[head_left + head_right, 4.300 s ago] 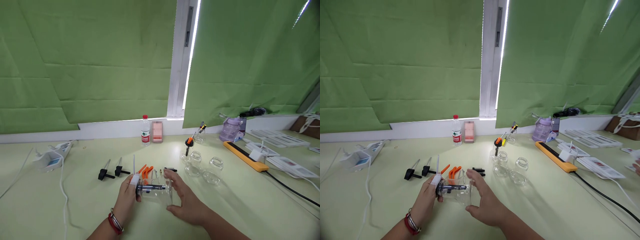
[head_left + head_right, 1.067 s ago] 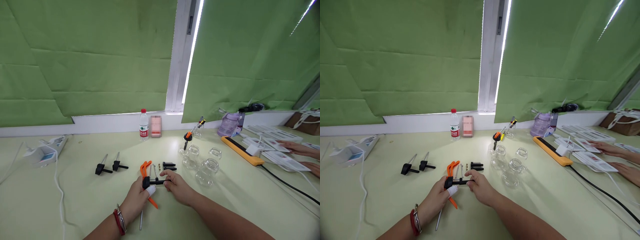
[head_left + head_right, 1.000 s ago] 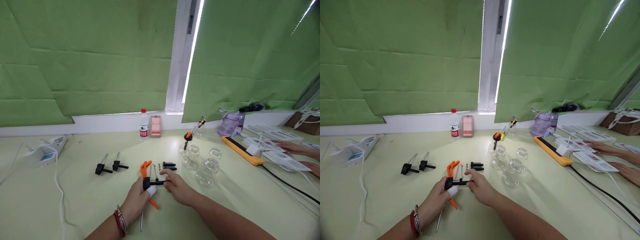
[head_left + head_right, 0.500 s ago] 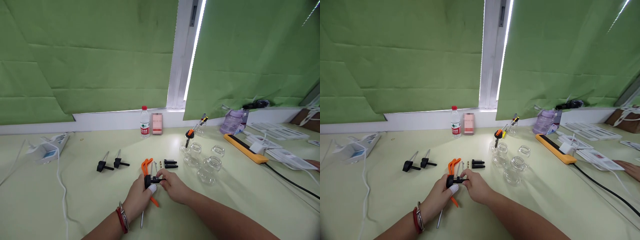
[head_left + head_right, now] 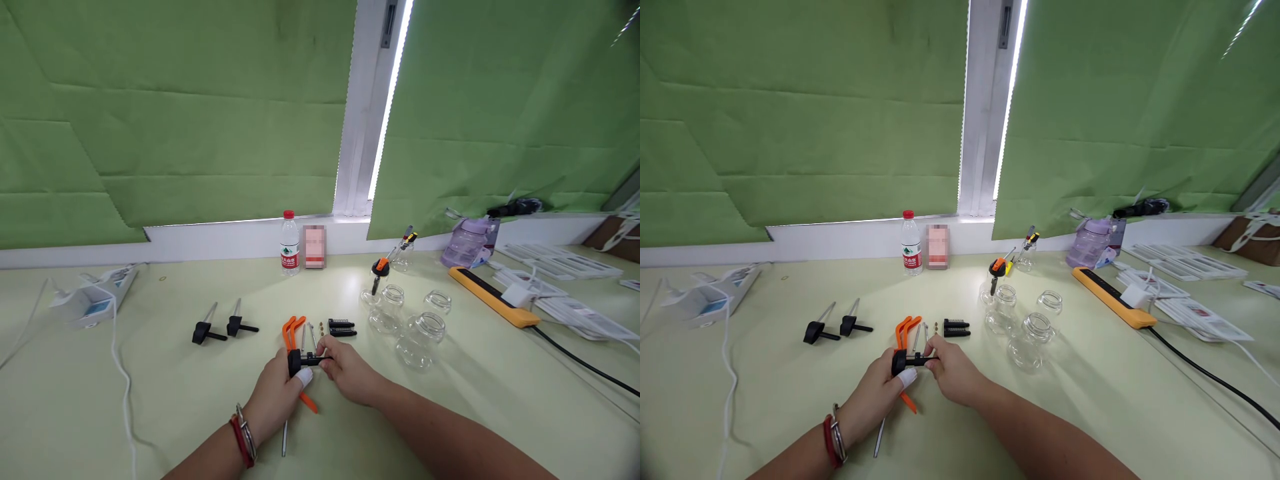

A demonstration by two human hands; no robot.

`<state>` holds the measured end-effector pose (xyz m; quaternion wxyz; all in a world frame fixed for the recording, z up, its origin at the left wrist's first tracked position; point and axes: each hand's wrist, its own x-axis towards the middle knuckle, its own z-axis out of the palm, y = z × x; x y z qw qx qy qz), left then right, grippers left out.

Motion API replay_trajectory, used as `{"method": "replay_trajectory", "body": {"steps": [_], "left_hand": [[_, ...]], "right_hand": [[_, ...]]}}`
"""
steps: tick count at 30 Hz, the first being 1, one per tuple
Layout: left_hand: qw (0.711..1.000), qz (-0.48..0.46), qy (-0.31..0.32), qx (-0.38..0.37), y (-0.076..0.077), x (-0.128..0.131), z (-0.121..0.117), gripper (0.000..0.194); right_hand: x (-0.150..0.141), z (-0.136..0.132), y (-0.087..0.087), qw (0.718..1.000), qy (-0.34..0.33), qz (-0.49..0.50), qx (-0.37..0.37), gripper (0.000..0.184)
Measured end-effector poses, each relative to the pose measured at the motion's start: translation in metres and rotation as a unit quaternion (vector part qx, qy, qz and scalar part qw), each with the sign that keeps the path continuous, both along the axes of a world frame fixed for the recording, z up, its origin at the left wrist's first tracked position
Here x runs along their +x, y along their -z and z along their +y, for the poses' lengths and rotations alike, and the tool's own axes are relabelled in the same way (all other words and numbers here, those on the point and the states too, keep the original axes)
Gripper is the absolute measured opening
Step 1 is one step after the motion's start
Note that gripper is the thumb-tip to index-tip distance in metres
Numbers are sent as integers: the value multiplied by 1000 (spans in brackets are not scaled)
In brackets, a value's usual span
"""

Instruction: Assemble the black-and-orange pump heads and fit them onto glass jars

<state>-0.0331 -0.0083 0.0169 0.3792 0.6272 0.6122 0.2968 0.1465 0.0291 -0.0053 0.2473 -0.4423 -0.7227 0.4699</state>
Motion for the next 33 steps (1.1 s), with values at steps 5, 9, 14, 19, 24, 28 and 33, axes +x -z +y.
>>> {"method": "replay_trajectory", "body": {"steps": [5, 9, 14, 19, 24, 28, 33], "left_hand": [[1000, -1, 1, -1, 0, -1, 0, 18], [1000, -7, -4, -1, -1, 0, 0, 18], [1000, -16, -13, 6, -1, 0, 0, 16], [1000, -14, -21, 2, 1, -1, 1, 19], [999, -17, -26, 9, -1, 0, 0, 20], [1000, -10, -24, -11, -2, 0, 0, 23], [1000, -9, -19, -3, 2, -1, 1, 23]], "right_hand": [[1, 2, 5, 1000, 2, -5, 11, 15], [1, 2, 5, 1000, 9, -10, 19, 15], [0, 1, 3, 999, 13, -14, 28, 17], [-1, 0, 1, 999, 20, -22, 30, 17], [-1, 0, 1, 999, 15, -26, 44, 16], [-1, 1, 3, 998, 12, -28, 51, 17], [0, 1, 5, 998, 20, -32, 46, 15]]}}
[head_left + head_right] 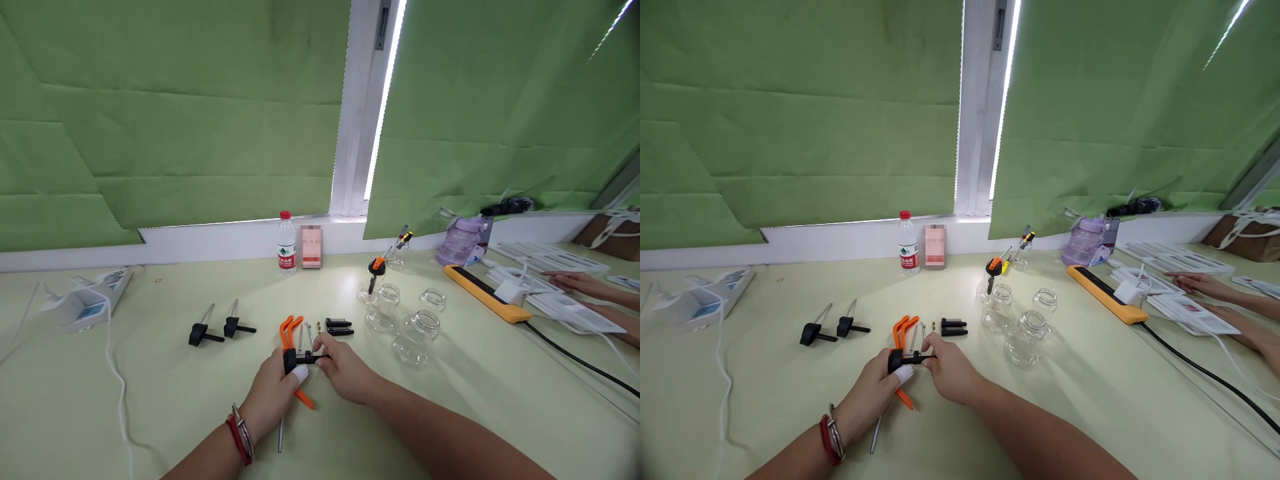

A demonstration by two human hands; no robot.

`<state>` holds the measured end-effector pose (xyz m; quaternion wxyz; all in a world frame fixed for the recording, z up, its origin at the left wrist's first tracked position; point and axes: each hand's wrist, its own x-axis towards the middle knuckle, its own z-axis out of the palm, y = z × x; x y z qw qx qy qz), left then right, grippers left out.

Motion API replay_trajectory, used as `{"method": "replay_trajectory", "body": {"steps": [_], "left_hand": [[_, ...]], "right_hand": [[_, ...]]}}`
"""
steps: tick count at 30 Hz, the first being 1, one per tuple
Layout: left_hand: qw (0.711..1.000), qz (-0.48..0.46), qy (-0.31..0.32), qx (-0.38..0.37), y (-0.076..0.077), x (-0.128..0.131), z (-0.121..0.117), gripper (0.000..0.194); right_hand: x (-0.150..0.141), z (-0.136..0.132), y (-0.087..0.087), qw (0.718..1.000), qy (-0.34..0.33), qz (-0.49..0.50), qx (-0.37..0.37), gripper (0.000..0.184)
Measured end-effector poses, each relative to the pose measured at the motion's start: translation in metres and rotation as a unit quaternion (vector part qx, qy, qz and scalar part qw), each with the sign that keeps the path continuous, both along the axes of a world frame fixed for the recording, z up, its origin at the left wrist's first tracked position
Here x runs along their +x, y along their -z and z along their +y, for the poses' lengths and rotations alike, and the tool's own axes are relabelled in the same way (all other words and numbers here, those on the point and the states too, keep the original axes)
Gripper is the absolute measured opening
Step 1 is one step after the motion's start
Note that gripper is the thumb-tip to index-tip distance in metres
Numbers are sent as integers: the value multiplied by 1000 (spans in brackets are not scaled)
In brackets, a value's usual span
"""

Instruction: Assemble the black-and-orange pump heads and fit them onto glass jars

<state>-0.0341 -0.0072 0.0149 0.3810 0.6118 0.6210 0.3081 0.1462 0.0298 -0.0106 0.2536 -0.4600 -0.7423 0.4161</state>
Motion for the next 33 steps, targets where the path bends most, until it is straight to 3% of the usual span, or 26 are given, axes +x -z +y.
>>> {"method": "replay_trajectory", "body": {"steps": [16, 33], "left_hand": [[999, 32, 2, -36, -5, 2, 1, 26], [998, 48, 0, -43, -1, 2, 4, 25]], "right_hand": [[0, -1, -6, 1000, -5, -18, 5, 17], [-1, 0, 3, 1000, 5, -2, 3, 19]]}}
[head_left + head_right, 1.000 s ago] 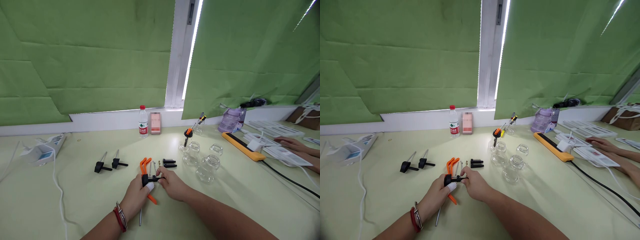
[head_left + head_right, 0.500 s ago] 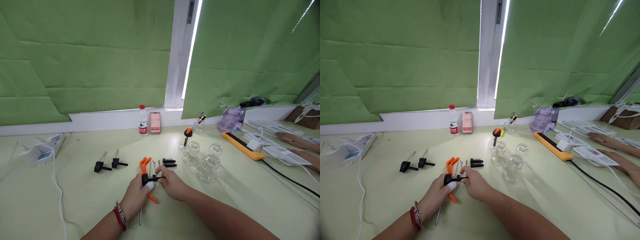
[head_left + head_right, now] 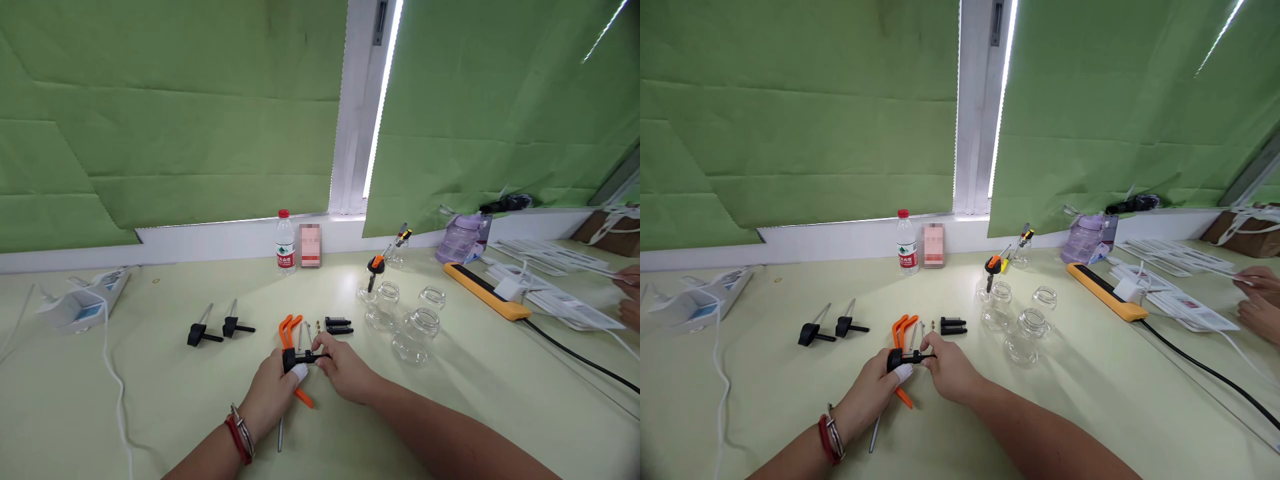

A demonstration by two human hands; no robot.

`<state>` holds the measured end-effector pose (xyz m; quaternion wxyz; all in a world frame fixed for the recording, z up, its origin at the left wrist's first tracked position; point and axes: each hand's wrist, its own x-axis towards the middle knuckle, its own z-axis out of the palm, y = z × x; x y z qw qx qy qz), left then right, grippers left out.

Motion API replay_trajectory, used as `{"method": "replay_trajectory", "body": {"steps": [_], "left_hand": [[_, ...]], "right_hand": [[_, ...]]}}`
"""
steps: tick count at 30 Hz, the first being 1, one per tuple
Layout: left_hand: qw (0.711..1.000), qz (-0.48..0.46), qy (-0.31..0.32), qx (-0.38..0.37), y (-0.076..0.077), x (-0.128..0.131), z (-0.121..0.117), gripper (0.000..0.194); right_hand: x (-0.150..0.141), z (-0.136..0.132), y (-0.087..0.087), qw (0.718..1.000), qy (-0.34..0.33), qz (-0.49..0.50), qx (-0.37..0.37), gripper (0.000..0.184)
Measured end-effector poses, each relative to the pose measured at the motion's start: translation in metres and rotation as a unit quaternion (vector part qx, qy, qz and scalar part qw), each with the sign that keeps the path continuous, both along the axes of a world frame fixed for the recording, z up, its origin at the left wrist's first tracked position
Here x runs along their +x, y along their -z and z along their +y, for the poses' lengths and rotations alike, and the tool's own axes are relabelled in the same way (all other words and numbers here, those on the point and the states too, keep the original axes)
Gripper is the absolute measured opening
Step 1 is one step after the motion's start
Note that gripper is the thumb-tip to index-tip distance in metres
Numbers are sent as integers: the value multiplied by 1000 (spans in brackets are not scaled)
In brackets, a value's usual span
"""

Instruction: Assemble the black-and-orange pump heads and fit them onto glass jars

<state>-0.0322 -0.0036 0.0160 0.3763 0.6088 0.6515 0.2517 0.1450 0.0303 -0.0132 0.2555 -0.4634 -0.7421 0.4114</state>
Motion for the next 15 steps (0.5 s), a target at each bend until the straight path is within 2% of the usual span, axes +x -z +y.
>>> {"method": "replay_trajectory", "body": {"steps": [15], "left_hand": [[1000, 9, -9, -10, -1, 1, 2, 23]], "right_hand": [[1, -2, -7, 1000, 1, 23, -22, 16]]}}
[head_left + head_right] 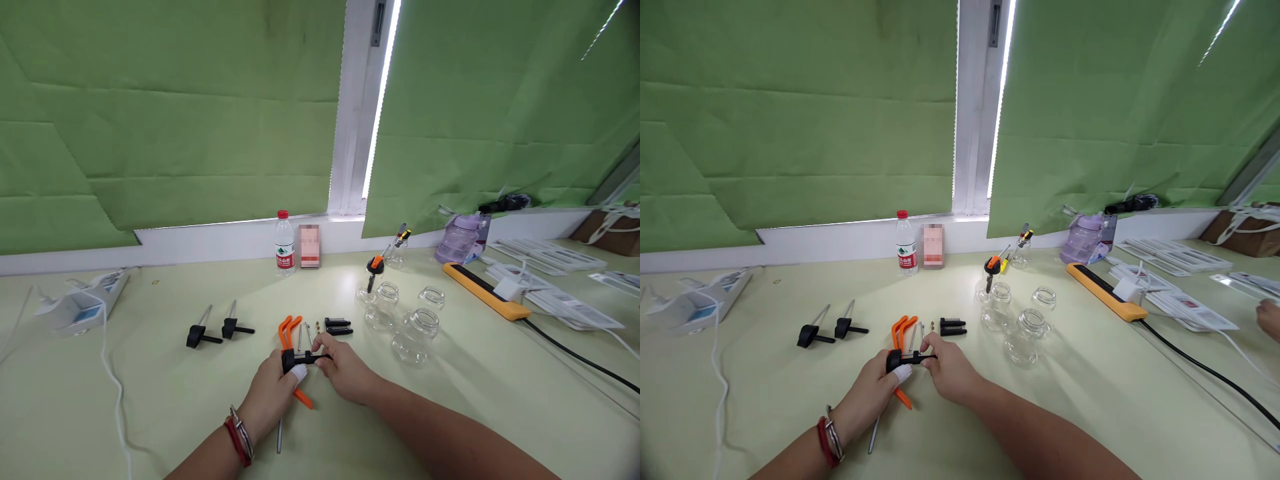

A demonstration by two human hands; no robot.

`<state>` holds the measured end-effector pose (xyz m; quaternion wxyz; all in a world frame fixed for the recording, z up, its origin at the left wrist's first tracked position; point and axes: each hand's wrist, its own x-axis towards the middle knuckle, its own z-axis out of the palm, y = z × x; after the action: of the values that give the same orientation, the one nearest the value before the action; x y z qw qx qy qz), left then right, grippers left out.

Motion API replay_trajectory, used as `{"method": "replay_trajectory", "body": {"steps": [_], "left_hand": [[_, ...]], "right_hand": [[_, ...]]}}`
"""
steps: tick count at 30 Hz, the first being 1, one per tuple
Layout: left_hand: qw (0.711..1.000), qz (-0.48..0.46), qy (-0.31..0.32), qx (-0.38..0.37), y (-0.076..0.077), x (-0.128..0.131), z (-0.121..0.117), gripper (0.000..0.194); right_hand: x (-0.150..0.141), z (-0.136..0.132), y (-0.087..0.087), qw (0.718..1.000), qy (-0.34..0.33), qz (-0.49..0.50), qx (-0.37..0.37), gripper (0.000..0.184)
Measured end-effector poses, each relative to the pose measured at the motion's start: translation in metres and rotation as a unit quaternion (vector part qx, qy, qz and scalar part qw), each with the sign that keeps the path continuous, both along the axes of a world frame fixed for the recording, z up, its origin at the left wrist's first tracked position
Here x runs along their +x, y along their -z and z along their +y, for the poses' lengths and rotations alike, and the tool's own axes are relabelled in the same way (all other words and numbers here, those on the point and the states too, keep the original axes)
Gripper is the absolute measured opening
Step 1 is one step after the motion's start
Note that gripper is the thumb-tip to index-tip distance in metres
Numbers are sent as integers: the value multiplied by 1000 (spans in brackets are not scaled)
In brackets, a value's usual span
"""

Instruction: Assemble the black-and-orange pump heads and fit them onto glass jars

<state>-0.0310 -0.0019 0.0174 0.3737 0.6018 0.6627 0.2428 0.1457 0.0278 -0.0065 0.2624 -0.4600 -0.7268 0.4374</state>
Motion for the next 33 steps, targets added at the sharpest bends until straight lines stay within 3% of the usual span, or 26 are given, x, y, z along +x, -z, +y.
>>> {"method": "replay_trajectory", "body": {"steps": [10, 21, 33], "left_hand": [[1000, 5, 3, 6, 4, -2, -2, 23], [999, 30, 18, 9, -2, 1, -4, 23], [998, 51, 22, 11, -2, 1, -3, 23]], "right_hand": [[0, 1, 2, 1000, 1, -3, -2, 18], [-2, -1, -3, 998, 1, -54, 23, 21], [-1, -1, -5, 999, 5, -32, 28, 19]]}}
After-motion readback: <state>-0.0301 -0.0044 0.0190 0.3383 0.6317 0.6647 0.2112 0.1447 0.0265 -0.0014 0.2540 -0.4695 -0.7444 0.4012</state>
